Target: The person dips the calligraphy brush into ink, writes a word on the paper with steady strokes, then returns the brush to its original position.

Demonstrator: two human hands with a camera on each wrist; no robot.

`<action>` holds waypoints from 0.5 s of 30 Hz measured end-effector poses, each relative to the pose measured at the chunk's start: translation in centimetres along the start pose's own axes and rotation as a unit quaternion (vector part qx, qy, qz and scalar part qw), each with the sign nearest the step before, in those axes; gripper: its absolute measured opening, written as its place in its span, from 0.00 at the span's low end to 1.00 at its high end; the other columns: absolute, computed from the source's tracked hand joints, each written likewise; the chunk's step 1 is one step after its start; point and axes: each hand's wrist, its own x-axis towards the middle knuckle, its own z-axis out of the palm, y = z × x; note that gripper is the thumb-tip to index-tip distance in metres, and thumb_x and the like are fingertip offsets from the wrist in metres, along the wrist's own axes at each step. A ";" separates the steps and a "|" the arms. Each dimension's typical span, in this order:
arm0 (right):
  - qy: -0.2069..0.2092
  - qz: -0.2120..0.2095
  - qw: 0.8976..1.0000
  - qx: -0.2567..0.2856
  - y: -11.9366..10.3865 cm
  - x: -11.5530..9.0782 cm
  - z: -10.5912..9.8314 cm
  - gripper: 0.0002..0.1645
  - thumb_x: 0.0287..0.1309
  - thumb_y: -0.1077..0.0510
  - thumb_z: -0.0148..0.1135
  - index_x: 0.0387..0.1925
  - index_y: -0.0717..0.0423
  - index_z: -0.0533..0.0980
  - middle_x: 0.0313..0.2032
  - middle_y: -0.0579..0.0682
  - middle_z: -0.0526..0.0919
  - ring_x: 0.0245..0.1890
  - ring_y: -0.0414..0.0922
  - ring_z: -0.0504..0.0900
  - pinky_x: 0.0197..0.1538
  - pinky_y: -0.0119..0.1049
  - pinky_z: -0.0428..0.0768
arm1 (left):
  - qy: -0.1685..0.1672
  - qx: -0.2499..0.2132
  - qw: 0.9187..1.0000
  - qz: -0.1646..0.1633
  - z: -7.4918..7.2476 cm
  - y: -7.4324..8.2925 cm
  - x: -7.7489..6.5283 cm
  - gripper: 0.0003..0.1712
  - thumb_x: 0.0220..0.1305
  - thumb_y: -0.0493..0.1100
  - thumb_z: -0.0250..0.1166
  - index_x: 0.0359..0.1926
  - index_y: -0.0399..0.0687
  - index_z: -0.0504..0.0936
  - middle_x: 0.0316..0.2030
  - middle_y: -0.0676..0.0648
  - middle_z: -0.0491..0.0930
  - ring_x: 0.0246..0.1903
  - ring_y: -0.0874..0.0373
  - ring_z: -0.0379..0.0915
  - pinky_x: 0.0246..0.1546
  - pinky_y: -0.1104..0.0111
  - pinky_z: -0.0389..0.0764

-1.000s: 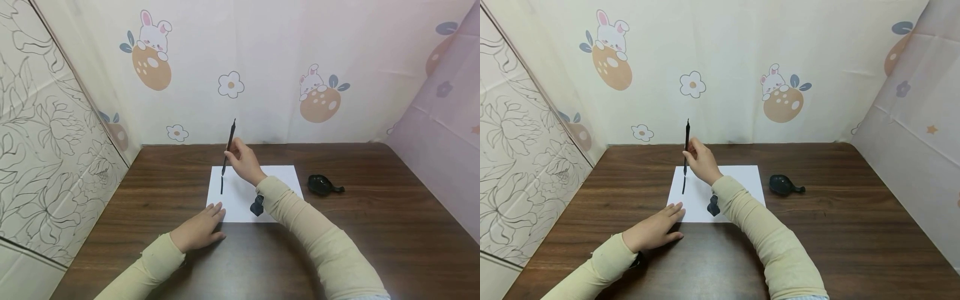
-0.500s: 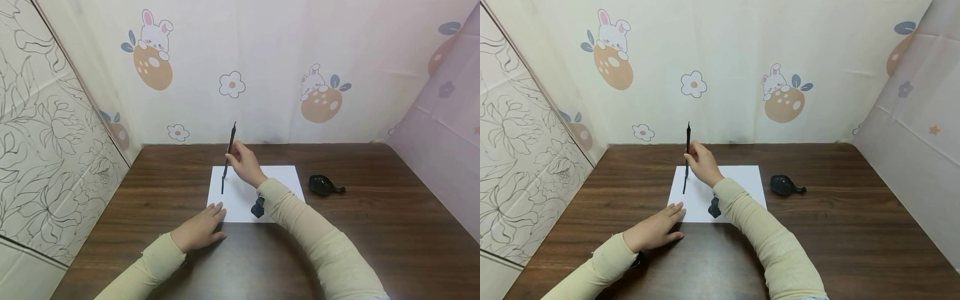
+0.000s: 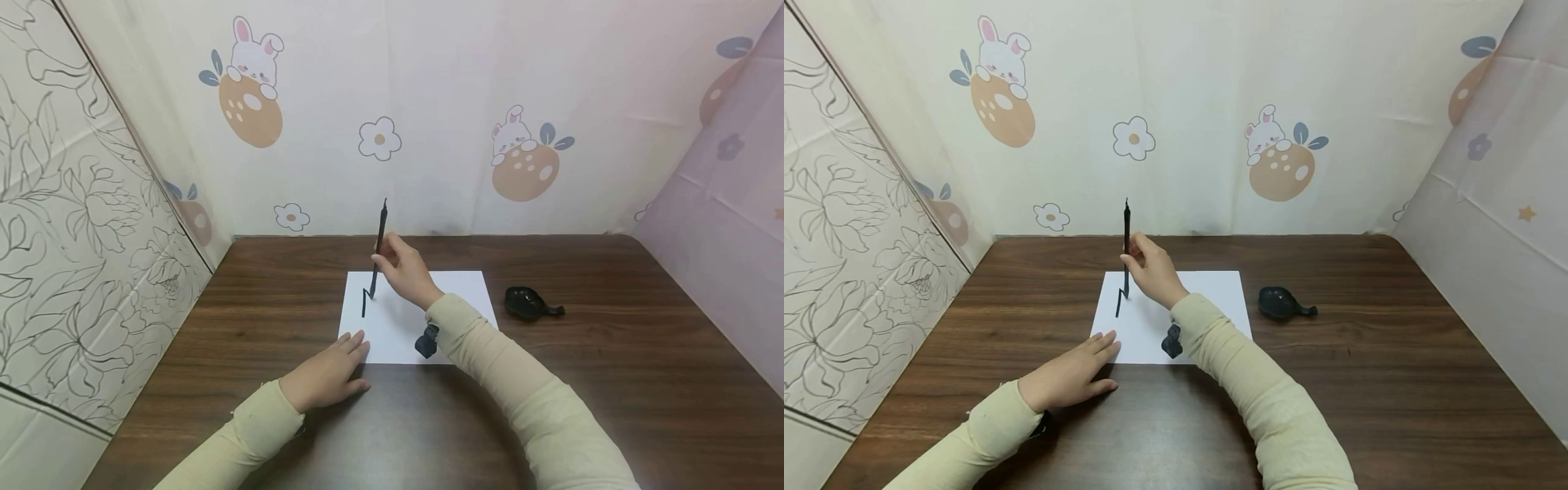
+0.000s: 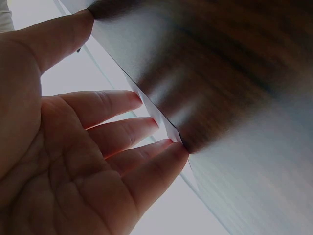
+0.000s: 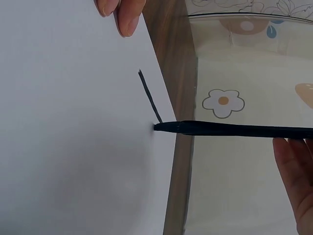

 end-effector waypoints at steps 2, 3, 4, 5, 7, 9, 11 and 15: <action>-0.002 -0.002 1.000 0.001 -0.1 -0.1 -0.1 0.10 0.70 0.55 0.55 0.50 0.53 0.71 0.41 0.50 0.81 0.42 0.45 0.83 0.46 0.37 0.84 | 0.002 0.000 1.000 0.002 0.0 0.0 0.0 0.39 0.64 0.53 0.66 0.68 0.35 0.67 0.72 0.35 0.61 0.71 0.36 0.56 0.71 0.48 0.62; -0.004 -0.005 1.000 0.001 -0.1 -0.2 -0.2 0.10 0.70 0.55 0.55 0.50 0.53 0.71 0.41 0.50 0.81 0.41 0.45 0.83 0.46 0.37 0.84 | 0.003 0.000 1.000 0.004 0.1 0.0 0.0 0.39 0.64 0.53 0.66 0.68 0.35 0.67 0.72 0.34 0.61 0.71 0.35 0.56 0.71 0.48 0.62; -0.005 -0.007 1.000 0.002 -0.2 -0.2 -0.3 0.10 0.70 0.56 0.55 0.50 0.53 0.71 0.41 0.50 0.81 0.41 0.45 0.83 0.46 0.37 0.85 | 0.004 0.000 1.000 0.004 0.1 -0.1 0.0 0.39 0.64 0.53 0.66 0.68 0.35 0.67 0.71 0.34 0.61 0.71 0.35 0.56 0.71 0.47 0.62; -0.007 -0.008 1.000 0.005 -0.2 -0.3 -0.4 0.10 0.70 0.56 0.56 0.50 0.53 0.71 0.41 0.50 0.81 0.41 0.45 0.84 0.45 0.36 0.85 | 0.005 0.000 1.000 0.005 0.1 -0.1 0.0 0.39 0.64 0.53 0.66 0.68 0.35 0.67 0.71 0.34 0.61 0.71 0.35 0.56 0.71 0.48 0.62; -0.011 -0.009 1.000 0.010 -0.3 -0.4 -0.5 0.10 0.70 0.57 0.56 0.49 0.53 0.71 0.40 0.51 0.81 0.40 0.45 0.84 0.45 0.36 0.85 | 0.005 0.000 1.000 0.005 0.1 -0.1 0.0 0.39 0.64 0.53 0.66 0.68 0.35 0.67 0.72 0.34 0.61 0.71 0.35 0.56 0.71 0.48 0.62; -0.016 -0.006 1.000 0.016 -0.3 -0.5 -0.7 0.10 0.69 0.57 0.56 0.49 0.53 0.71 0.40 0.50 0.81 0.40 0.45 0.84 0.44 0.36 0.85 | 0.004 0.000 1.000 0.005 0.1 -0.1 0.0 0.39 0.64 0.53 0.66 0.68 0.35 0.67 0.72 0.35 0.61 0.71 0.35 0.56 0.71 0.48 0.62; -0.021 -0.001 1.000 0.020 -0.3 -0.6 -0.8 0.09 0.69 0.57 0.56 0.49 0.52 0.71 0.40 0.50 0.80 0.39 0.44 0.84 0.43 0.36 0.85 | 0.004 0.001 1.000 0.006 0.1 -0.1 0.0 0.40 0.64 0.53 0.66 0.68 0.35 0.67 0.72 0.34 0.61 0.71 0.35 0.56 0.71 0.48 0.62; -0.027 0.001 0.999 0.021 -0.4 -0.8 -1.0 0.09 0.69 0.57 0.57 0.48 0.52 0.71 0.39 0.50 0.80 0.38 0.45 0.83 0.41 0.35 0.85 | 0.004 -0.001 1.000 0.005 0.1 -0.1 0.0 0.39 0.64 0.53 0.66 0.68 0.34 0.67 0.72 0.34 0.60 0.71 0.35 0.56 0.72 0.48 0.61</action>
